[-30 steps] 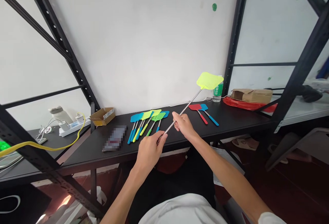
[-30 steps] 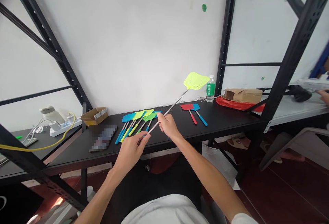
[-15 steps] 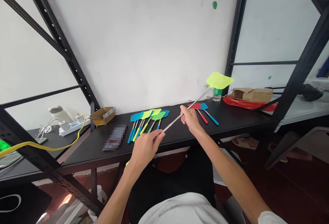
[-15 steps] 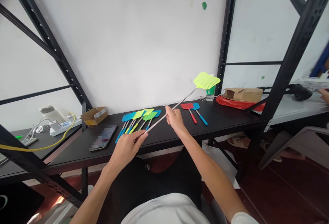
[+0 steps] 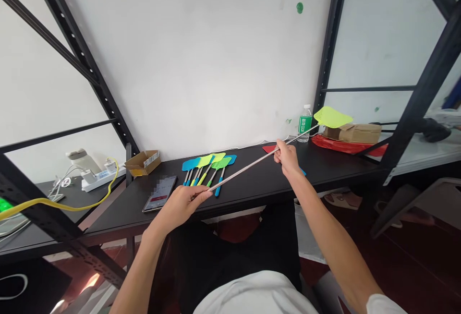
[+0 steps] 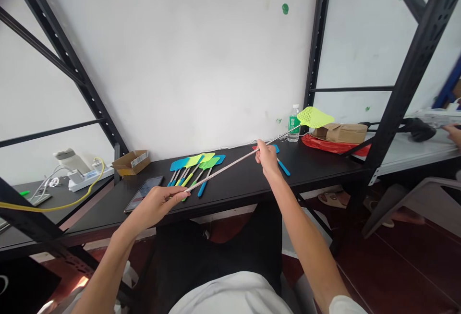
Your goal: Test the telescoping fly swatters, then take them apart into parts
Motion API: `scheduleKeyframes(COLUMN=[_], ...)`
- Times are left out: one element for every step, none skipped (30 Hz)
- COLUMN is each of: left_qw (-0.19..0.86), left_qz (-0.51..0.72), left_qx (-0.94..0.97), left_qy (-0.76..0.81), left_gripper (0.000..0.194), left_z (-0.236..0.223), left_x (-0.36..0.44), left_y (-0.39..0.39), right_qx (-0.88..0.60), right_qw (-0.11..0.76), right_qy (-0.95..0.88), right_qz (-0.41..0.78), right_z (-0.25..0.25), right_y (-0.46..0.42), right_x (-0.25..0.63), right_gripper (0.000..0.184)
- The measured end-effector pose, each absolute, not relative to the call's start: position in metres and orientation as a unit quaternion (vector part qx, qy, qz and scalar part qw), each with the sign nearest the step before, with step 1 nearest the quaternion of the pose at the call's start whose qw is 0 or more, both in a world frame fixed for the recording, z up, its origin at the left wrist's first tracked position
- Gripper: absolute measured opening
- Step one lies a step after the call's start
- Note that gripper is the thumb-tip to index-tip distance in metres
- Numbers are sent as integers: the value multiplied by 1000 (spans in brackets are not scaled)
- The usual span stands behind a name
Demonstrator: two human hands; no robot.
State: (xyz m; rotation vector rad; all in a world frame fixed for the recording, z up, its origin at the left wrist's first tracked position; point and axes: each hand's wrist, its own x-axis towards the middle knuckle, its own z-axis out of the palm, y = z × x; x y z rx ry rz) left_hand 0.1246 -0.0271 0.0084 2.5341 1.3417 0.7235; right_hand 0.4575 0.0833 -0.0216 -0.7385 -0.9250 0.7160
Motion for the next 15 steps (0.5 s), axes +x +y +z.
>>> scheduleKeyframes(left_qw=[96,100,102,102,101,101,103,107,114,123,131,138,144,147,148], left_qz=[241,237,233,229,223,219,215,212,209,208,207,207,206,205,206], left_qx=[854,855,855,854,853,852,850,848,846,846,845,845,845,846,845], left_qy=[451,451,453,456,460,465,470,474,476,476,475,473,471,470,471], left_gripper=[48,48,48,48,47,47,46,45,45,44,44,44,44,44,44], left_z=[10,11,12,13,13,12,12,11,9,8,7,6,6,5,6], left_x=[121,117,113,109,105,100,95,90,86,82,78,75,72,71,70], left_y=[-27,-26,-25,-24,-23,-21,-19,-17,-15,-13,-11,-10,-9,-9,-9], right_qx=[-341,-341,-342,-344,-347,-351,-354,-358,-361,-366,-370,-375,-378,-380,-379], right_qw=[770,770,770,770,770,769,768,766,764,762,762,763,764,766,768], right_qy=[-427,-427,-426,-423,-421,-420,-420,-421,-423,-424,-423,-421,-418,-414,-411], right_qz=[329,330,329,330,330,330,330,329,328,326,322,317,314,312,311], right_z=[-22,-22,-22,-23,-23,-24,-25,-25,-26,-27,-28,-28,-29,-29,-30], right_y=[84,85,85,86,86,87,88,88,89,90,91,92,93,94,95], right_x=[461,464,466,468,469,470,471,472,473,475,477,479,480,482,482], right_gripper=[42,42,41,40,39,39,38,38,39,39,41,42,42,42,41])
